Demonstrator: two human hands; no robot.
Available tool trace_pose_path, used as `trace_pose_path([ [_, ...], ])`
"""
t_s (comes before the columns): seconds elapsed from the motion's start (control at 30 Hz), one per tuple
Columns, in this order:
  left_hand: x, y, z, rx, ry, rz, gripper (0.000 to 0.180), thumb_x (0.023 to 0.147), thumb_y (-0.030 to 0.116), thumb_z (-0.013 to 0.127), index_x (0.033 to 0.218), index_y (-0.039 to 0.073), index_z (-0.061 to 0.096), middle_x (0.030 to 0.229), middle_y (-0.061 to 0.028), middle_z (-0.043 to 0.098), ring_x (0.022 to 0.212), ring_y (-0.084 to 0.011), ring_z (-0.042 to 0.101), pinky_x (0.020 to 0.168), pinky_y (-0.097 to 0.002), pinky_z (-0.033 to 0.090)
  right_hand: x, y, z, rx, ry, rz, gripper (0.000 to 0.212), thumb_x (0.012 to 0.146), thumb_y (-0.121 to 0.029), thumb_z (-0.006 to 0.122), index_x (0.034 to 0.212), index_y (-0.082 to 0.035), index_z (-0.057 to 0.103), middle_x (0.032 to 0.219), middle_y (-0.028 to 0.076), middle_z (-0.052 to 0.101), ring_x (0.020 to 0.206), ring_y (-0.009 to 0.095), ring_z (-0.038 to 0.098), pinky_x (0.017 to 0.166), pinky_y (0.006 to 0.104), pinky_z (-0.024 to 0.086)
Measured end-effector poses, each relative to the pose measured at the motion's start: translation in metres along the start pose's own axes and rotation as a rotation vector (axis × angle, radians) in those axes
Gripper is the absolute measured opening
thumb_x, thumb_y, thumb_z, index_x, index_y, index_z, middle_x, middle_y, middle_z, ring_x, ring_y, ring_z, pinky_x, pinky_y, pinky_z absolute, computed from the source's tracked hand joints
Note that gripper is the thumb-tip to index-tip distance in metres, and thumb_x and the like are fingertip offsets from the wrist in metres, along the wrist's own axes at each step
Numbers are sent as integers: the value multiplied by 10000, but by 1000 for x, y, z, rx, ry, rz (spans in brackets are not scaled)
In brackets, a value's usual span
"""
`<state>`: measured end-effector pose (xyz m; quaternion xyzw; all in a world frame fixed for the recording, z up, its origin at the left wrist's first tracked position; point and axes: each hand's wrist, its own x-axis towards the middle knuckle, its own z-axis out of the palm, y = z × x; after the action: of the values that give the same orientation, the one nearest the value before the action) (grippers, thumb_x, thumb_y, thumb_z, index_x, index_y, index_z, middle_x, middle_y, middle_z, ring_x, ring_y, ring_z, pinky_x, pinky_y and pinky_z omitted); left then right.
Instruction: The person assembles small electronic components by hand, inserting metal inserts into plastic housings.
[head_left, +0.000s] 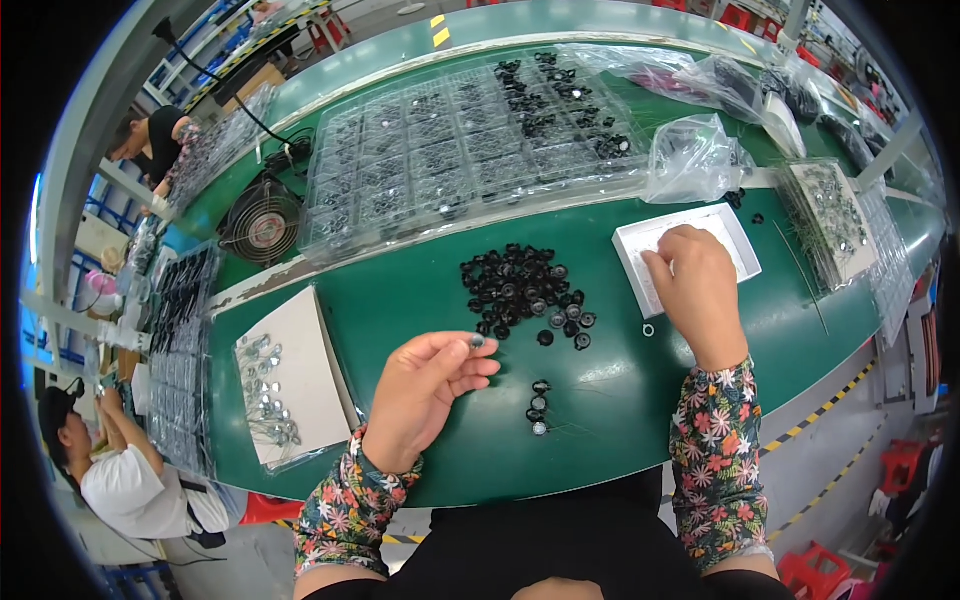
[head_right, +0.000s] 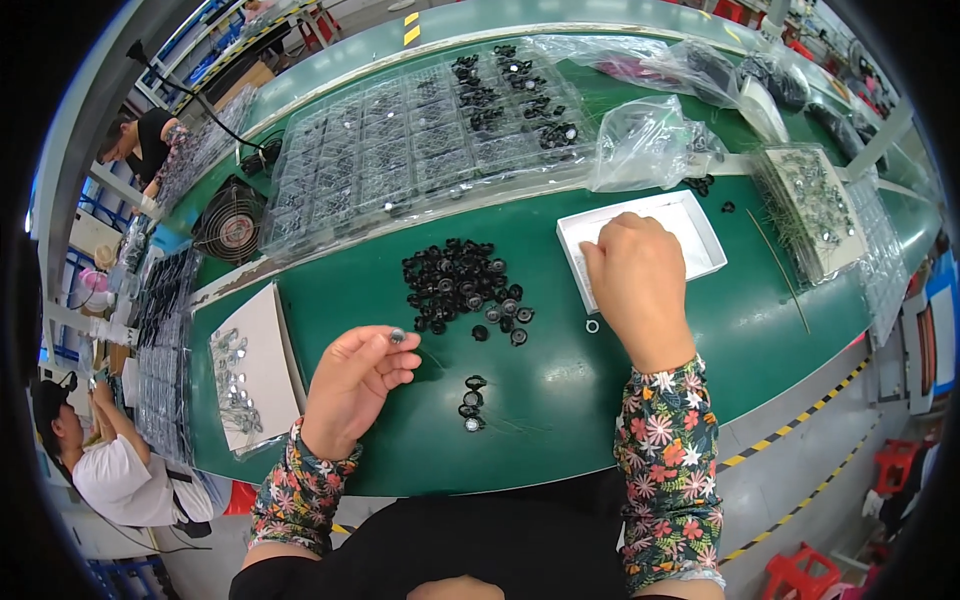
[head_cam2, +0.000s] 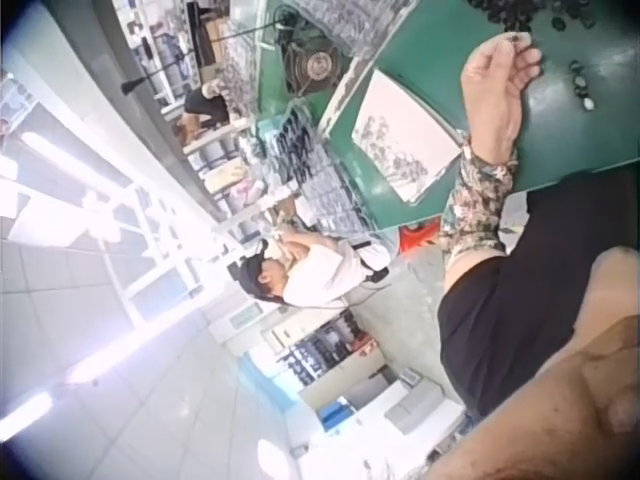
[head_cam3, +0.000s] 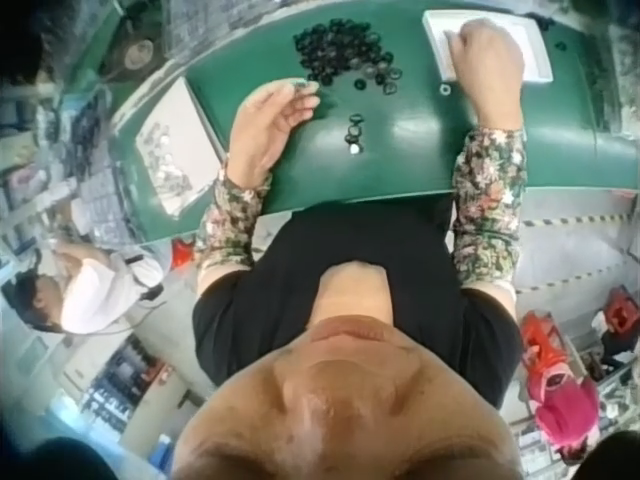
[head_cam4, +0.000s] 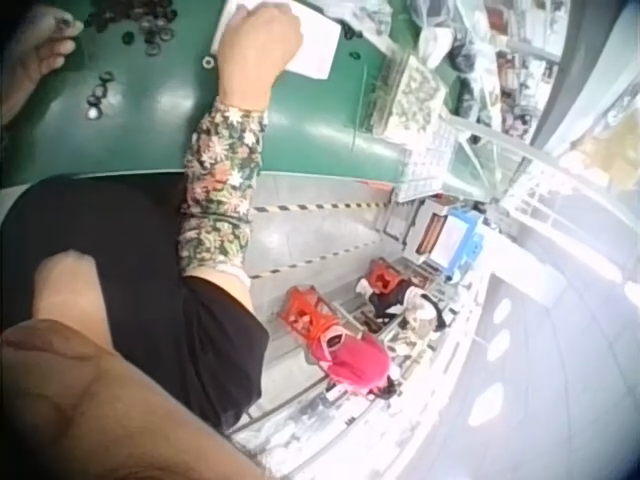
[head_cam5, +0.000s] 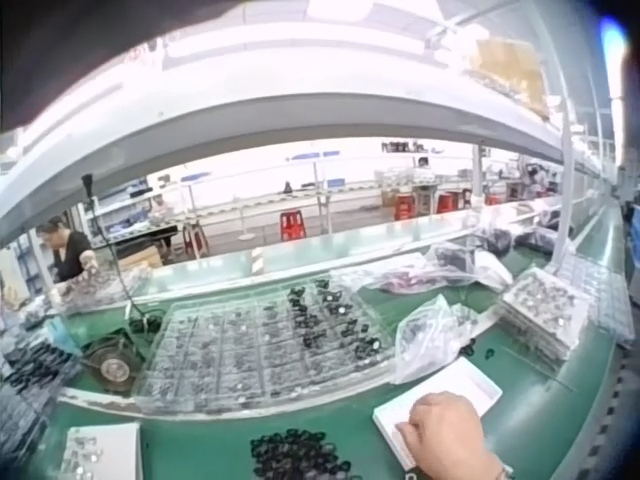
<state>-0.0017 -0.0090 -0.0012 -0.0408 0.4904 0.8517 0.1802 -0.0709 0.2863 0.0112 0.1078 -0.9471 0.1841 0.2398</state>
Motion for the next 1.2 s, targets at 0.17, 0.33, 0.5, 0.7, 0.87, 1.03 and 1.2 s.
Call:
trace_pose_path([
  [0.17, -1, 2, 5, -20, -12, -26, 277, 983, 148, 548, 1193, -23, 604, 1256, -180, 610, 1090, -234, 625, 889, -333, 518, 2, -29, 3, 65, 226, -200, 105, 764, -8, 652, 841, -26, 584, 992, 143, 632, 922, 340, 600, 786, 420, 479],
  [0.33, -3, 4, 5, -82, -87, -95, 317, 987, 162, 529, 1230, -35, 580, 1275, -174, 595, 1161, -235, 580, 919, -339, 493, -11, -84, 4, 588, -4, -348, 183, 725, -61, 722, 885, -86, 637, 1108, 84, 609, 1083, 324, 565, 935, 458, 433],
  [0.5, -4, 1, 3, -128, -143, -143, 293, 982, 138, 528, 1211, -35, 585, 1221, -158, 622, 1149, -246, 596, 897, -338, 509, -20, -96, 5, 440, -72, -437, 243, 677, -125, 779, 902, -126, 687, 1233, 67, 588, 1232, 323, 499, 1054, 523, 351],
  [0.7, -5, 3, 2, -63, -183, -170, 270, 975, 108, 525, 1194, -37, 588, 1181, -143, 642, 1106, -245, 629, 842, -320, 534, -20, -94, 8, 449, -80, -471, 176, 670, -110, 768, 827, -120, 690, 1250, 65, 594, 1267, 324, 482, 1080, 542, 318],
  [0.87, -4, 6, 12, 166, -132, -105, 290, 962, 61, 523, 1234, -25, 575, 1159, -129, 655, 1031, -214, 659, 784, -278, 535, -17, -87, 10, 434, -32, -502, 199, 650, -101, 772, 811, -103, 657, 1250, 68, 601, 1268, 333, 485, 1081, 548, 317],
  [1.03, 0, 2, 22, 857, 45, 362, 348, 913, 6, 569, 1260, 21, 587, 1079, -109, 676, 861, -172, 668, 707, -245, 508, -2, -65, -6, 476, 137, -335, 250, 635, -11, 783, 854, -72, 679, 1271, 112, 580, 1273, 350, 481, 1043, 462, 396],
  [1.2, 19, -21, 31, 1341, -74, 630, 277, 856, 60, 648, 1127, 7, 629, 1007, -127, 627, 838, -282, 635, 722, -350, 519, -2, -58, 0, 526, 203, -252, 222, 642, -25, 804, 818, -74, 678, 1221, 81, 603, 1227, 336, 508, 995, 434, 427],
])
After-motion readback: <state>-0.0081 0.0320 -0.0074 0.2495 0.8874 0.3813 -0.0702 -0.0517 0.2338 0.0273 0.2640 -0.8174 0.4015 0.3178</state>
